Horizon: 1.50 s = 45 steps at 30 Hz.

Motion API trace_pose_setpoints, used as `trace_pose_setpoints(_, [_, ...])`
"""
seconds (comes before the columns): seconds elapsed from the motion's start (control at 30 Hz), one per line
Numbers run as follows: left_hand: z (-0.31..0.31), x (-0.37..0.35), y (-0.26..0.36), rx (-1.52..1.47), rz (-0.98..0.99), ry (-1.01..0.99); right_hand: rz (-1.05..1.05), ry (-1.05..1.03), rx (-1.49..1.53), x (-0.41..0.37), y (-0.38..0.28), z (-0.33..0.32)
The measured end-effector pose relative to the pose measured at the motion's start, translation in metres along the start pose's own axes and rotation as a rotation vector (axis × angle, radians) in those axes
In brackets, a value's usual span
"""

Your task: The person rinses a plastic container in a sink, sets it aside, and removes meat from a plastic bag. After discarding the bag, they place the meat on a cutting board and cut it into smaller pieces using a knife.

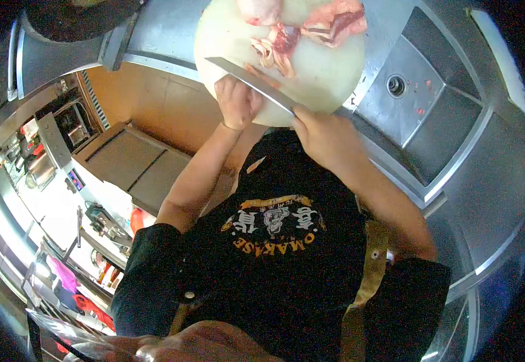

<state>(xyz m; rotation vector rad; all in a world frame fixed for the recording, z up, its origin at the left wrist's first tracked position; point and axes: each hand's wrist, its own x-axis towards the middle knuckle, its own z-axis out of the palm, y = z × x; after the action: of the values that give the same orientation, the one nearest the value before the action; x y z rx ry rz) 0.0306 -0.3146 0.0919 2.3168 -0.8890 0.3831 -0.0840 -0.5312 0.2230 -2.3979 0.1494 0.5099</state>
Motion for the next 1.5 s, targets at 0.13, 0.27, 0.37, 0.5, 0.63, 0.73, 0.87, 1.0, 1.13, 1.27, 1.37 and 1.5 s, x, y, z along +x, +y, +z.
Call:
trace_pose_setpoints(0.13, [0.002,-0.004,-0.004,-0.004,-0.009,-0.034,0.009,-0.023,-0.001,-0.001,0.004,0.005])
trace_pose_setpoints(0.27, [0.001,-0.003,-0.003,-0.031,-0.024,-0.024,0.034,-0.034,0.042,-0.030,0.021,-0.002])
trace_pose_setpoints(0.37, [0.002,0.000,0.000,-0.063,-0.020,0.009,-0.063,0.054,-0.017,0.042,0.021,0.040])
trace_pose_setpoints(0.5, [-0.003,0.001,0.001,-0.091,-0.005,0.007,-0.084,0.117,0.153,0.119,-0.006,0.031])
trace_pose_setpoints(0.63, [-0.004,0.001,-0.003,-0.087,0.016,0.046,-0.057,0.171,0.124,0.082,-0.010,-0.002])
trace_pose_setpoints(0.73, [-0.003,-0.005,-0.002,-0.073,0.003,0.025,-0.079,0.075,0.017,0.011,0.006,0.000])
trace_pose_setpoints(0.87, [-0.008,0.001,-0.002,-0.072,0.014,-0.025,0.007,0.069,0.041,-0.040,0.006,-0.009])
trace_pose_setpoints(1.0, [-0.004,-0.001,-0.003,-0.054,0.024,-0.002,-0.004,0.024,0.019,-0.006,0.001,0.002])
trace_pose_setpoints(1.13, [-0.004,-0.004,-0.002,-0.049,-0.014,-0.023,0.030,-0.065,0.018,0.008,0.000,0.012])
trace_pose_setpoints(1.27, [-0.002,-0.005,-0.005,-0.085,0.006,-0.003,0.069,-0.009,0.064,-0.028,0.008,0.003])
trace_pose_setpoints(1.37, [0.000,-0.004,-0.003,-0.090,-0.004,0.030,-0.003,0.052,0.023,0.019,0.013,0.038])
trace_pose_setpoints(1.5, [-0.008,-0.003,-0.002,-0.114,-0.014,-0.033,-0.105,0.228,0.137,0.112,-0.009,0.038])
